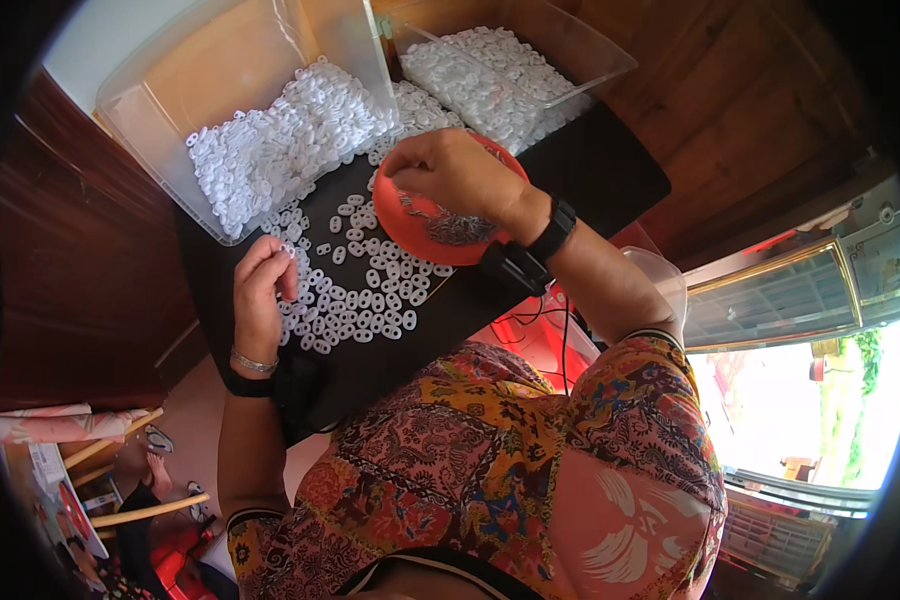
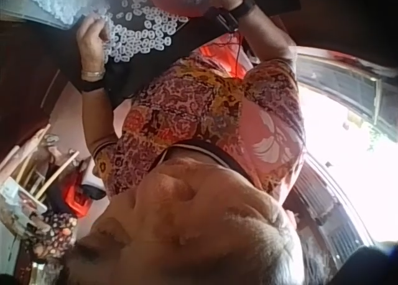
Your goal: The person is manually inserting small metal pins into white plastic components as part of an assembly task.
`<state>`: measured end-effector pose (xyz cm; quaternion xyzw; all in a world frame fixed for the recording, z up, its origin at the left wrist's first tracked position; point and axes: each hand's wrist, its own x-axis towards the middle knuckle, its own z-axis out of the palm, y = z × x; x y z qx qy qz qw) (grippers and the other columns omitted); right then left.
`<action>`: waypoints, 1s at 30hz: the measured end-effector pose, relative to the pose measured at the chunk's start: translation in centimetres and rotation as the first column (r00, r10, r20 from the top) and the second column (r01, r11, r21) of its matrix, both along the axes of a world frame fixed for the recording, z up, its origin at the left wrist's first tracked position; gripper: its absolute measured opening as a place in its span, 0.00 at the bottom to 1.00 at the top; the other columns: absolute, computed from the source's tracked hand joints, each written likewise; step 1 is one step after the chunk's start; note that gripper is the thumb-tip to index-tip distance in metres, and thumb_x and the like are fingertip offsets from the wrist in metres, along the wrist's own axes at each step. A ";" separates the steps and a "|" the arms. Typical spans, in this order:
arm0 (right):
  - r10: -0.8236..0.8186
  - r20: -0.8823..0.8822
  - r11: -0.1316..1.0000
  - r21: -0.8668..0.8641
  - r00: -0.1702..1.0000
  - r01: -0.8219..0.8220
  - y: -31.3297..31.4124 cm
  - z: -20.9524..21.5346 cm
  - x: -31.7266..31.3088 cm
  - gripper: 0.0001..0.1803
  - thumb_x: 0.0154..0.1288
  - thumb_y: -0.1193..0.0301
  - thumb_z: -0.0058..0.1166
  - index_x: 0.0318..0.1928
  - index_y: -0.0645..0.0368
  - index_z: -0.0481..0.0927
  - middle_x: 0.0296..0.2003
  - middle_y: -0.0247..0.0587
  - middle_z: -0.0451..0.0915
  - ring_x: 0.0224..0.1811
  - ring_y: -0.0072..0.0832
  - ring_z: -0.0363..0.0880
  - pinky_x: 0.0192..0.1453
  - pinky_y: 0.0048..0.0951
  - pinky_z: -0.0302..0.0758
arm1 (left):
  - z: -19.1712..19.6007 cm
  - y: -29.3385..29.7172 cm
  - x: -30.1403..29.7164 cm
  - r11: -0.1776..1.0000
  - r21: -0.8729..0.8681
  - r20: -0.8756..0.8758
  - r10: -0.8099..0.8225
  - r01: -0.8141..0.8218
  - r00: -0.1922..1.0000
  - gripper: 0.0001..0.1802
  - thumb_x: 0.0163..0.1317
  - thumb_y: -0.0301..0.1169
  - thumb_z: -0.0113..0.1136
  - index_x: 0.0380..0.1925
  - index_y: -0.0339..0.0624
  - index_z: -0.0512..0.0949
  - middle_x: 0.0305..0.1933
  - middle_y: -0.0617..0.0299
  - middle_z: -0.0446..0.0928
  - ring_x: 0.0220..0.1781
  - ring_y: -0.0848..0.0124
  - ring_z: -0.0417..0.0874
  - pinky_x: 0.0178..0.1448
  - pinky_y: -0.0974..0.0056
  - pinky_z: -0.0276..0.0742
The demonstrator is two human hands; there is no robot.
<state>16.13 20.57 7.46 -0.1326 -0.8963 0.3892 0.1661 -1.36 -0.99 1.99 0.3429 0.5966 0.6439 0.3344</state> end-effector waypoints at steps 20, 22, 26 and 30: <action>0.139 -0.088 0.820 -0.549 0.986 -0.165 -6.9 -2.8 -6.9 0.13 0.69 0.64 0.54 0.34 0.63 0.79 0.23 0.27 0.76 0.25 0.14 0.72 0.30 0.18 0.71 | 0.3 -0.2 1.5 0.989 0.147 -0.015 0.025 -0.022 1.000 0.07 0.64 0.28 0.50 0.27 0.39 0.70 0.19 0.70 0.64 0.20 0.83 0.62 0.25 0.75 0.57; 0.153 -0.128 0.811 -0.550 0.980 -0.198 -7.0 -3.1 -6.9 0.13 0.69 0.64 0.53 0.34 0.63 0.79 0.23 0.28 0.76 0.25 0.14 0.71 0.30 0.18 0.71 | 0.1 -0.1 1.4 0.989 0.143 -0.014 0.024 -0.022 1.000 0.07 0.64 0.28 0.49 0.27 0.39 0.70 0.19 0.70 0.64 0.20 0.83 0.62 0.25 0.75 0.57; 0.155 -0.123 0.820 -0.538 0.980 -0.197 -7.2 -3.1 -6.9 0.13 0.69 0.64 0.53 0.34 0.63 0.79 0.23 0.29 0.76 0.25 0.14 0.72 0.30 0.18 0.71 | 0.0 -0.2 1.3 0.990 0.132 -0.029 0.045 -0.041 0.999 0.07 0.64 0.28 0.49 0.27 0.39 0.70 0.19 0.70 0.64 0.20 0.83 0.62 0.25 0.75 0.57; 0.134 -0.125 0.818 -0.546 0.983 -0.181 -7.1 -3.2 -6.8 0.13 0.70 0.65 0.52 0.34 0.63 0.79 0.23 0.29 0.76 0.26 0.14 0.72 0.30 0.18 0.71 | -0.3 -0.2 1.2 0.992 0.122 -0.048 0.039 -0.033 0.998 0.08 0.64 0.29 0.49 0.26 0.39 0.69 0.19 0.70 0.64 0.20 0.83 0.62 0.25 0.75 0.57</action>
